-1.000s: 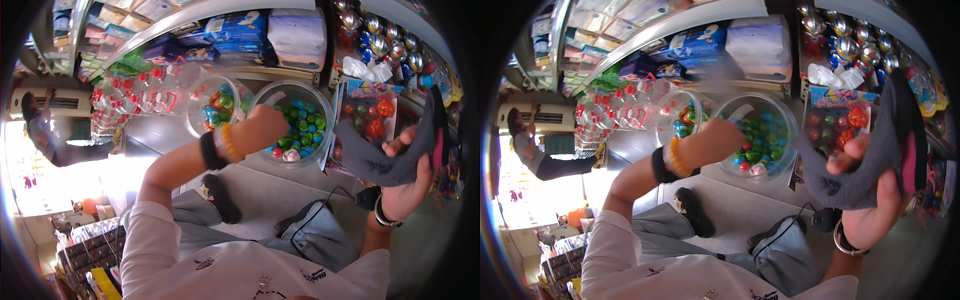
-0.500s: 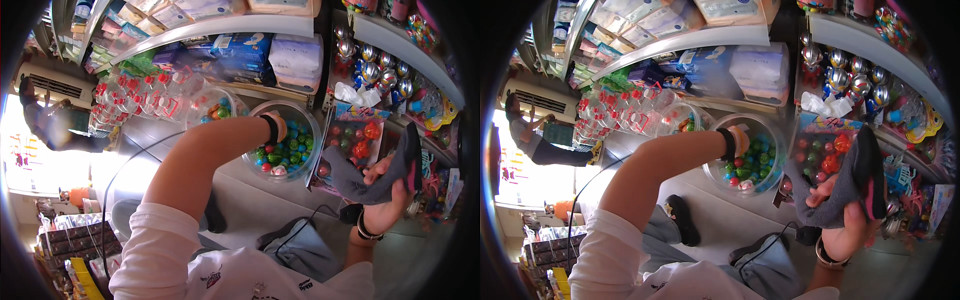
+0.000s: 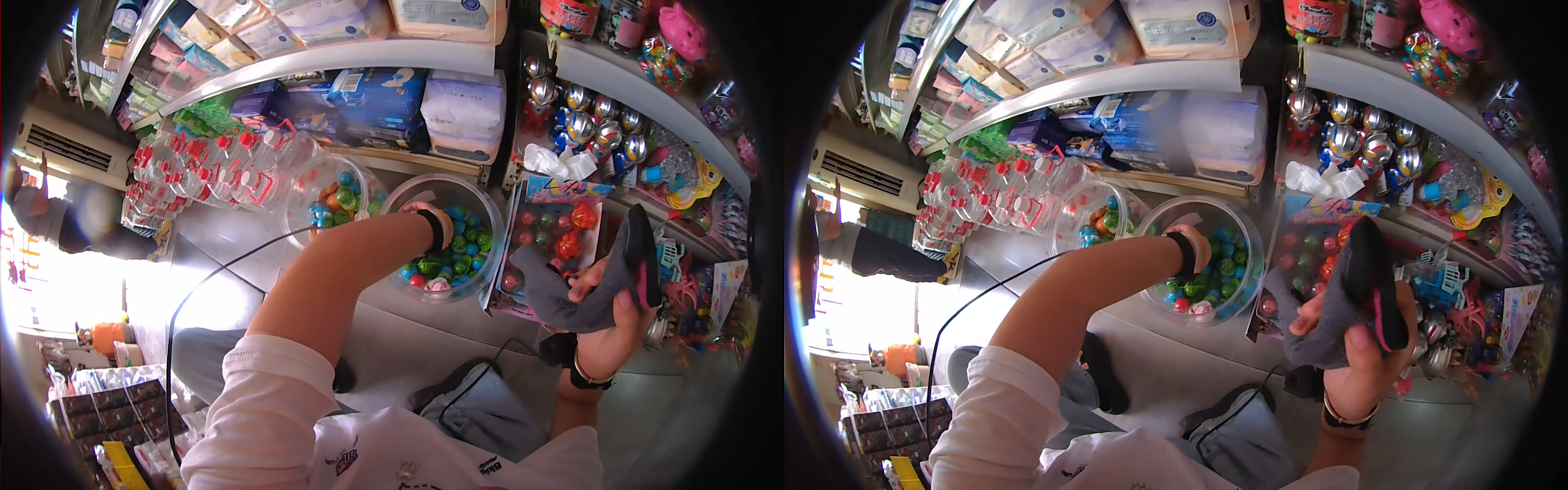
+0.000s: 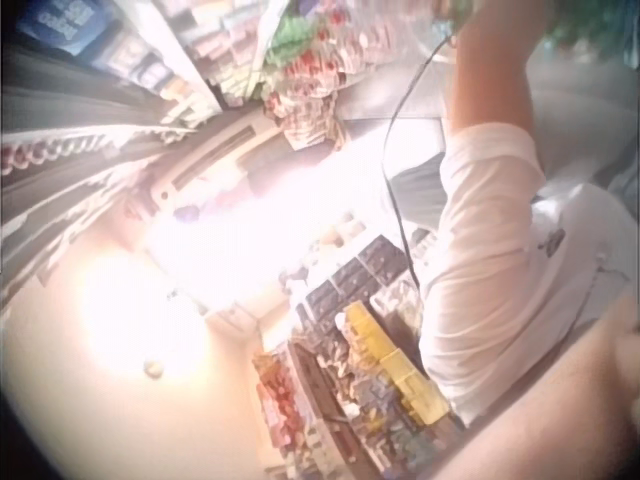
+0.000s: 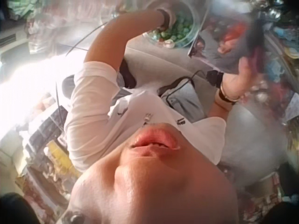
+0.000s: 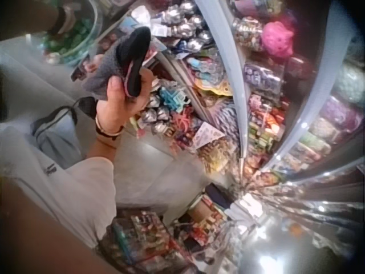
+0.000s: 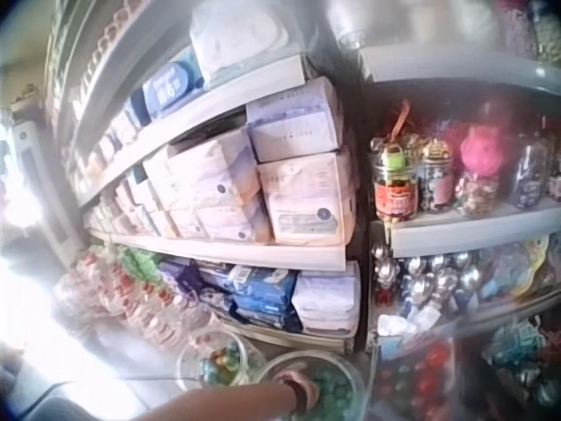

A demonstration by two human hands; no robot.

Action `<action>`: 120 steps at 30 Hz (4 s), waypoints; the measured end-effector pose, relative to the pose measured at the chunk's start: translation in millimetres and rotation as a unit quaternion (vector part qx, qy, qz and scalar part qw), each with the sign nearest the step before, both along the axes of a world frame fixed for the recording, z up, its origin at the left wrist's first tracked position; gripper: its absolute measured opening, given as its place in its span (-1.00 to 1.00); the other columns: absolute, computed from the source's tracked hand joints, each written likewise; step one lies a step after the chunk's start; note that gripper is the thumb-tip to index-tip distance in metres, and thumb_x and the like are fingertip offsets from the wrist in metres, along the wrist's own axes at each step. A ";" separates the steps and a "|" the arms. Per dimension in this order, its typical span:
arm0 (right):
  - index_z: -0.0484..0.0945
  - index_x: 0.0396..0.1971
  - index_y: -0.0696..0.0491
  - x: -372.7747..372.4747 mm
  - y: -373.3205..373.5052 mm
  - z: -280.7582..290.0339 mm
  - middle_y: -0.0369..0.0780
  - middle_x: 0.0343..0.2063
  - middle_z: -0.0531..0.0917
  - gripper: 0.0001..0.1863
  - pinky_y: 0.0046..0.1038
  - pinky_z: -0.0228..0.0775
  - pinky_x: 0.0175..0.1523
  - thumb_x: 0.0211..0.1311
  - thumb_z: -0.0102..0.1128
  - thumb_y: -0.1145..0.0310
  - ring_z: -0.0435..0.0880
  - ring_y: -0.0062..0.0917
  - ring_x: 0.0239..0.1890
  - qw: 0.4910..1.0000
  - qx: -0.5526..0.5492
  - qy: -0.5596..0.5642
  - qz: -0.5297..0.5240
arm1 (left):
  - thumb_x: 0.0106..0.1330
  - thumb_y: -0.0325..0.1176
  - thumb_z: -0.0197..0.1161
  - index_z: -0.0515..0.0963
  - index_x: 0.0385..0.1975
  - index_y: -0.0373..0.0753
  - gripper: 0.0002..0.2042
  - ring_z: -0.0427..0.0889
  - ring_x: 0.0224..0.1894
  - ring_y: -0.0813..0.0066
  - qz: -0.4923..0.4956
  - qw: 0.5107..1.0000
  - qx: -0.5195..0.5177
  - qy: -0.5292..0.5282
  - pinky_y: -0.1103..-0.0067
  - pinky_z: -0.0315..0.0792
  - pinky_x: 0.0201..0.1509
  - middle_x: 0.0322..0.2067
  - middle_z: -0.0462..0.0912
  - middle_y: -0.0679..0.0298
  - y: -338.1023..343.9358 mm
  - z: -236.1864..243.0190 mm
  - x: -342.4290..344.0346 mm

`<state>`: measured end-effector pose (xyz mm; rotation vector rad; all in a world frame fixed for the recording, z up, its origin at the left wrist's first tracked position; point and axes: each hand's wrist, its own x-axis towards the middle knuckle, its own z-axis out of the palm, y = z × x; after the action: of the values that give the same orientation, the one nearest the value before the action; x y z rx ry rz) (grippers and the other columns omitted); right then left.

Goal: Cleaning plastic toy eggs with a cloth and organizing them into jars.

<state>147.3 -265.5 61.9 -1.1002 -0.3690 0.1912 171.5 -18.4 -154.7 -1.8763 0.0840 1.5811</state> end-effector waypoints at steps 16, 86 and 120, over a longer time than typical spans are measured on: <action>0.27 -0.31 0.19 -8.0 6.3 8.7 -0.01 -0.46 0.54 -0.70 -0.33 0.45 -0.34 0.00 0.07 0.34 0.56 -0.36 -0.46 0.999 -0.017 0.000 0.038 | -0.08 -0.37 0.16 0.57 -0.47 -0.18 -0.84 0.59 -0.37 0.24 -0.120 0.879 -0.392 -0.244 0.43 0.44 -0.35 -0.46 0.59 0.22 -3.6 103.1 -28.4; 0.43 -0.36 0.17 -66.5 171.6 -3.2 -0.37 -0.60 0.40 -0.55 -0.70 0.13 -0.50 -0.15 0.39 0.19 0.30 -0.78 -0.57 0.929 -0.260 -0.143 0.221 | -0.07 -0.59 0.25 0.08 0.13 -0.50 -0.30 0.33 0.07 0.25 0.386 -0.133 -0.725 -0.555 0.44 0.20 0.13 0.00 0.32 -0.19 20.0 176.0 -191.0; 0.38 -0.09 0.20 -41.1 168.8 -12.9 -0.20 -0.17 0.53 -0.46 -0.55 0.28 0.02 -0.12 0.35 0.35 0.50 -0.56 -0.10 0.894 -0.204 -0.129 0.378 | 0.02 -0.68 0.15 0.10 0.13 -0.51 -0.39 0.43 -0.12 0.48 0.525 -0.150 -0.710 -0.445 0.63 0.42 -0.17 -0.12 0.40 0.12 17.9 181.8 -197.1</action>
<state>106.2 -96.7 49.0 -1.3525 -1.0301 0.8499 -25.6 -0.5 27.1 0.8751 0.2142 0.5390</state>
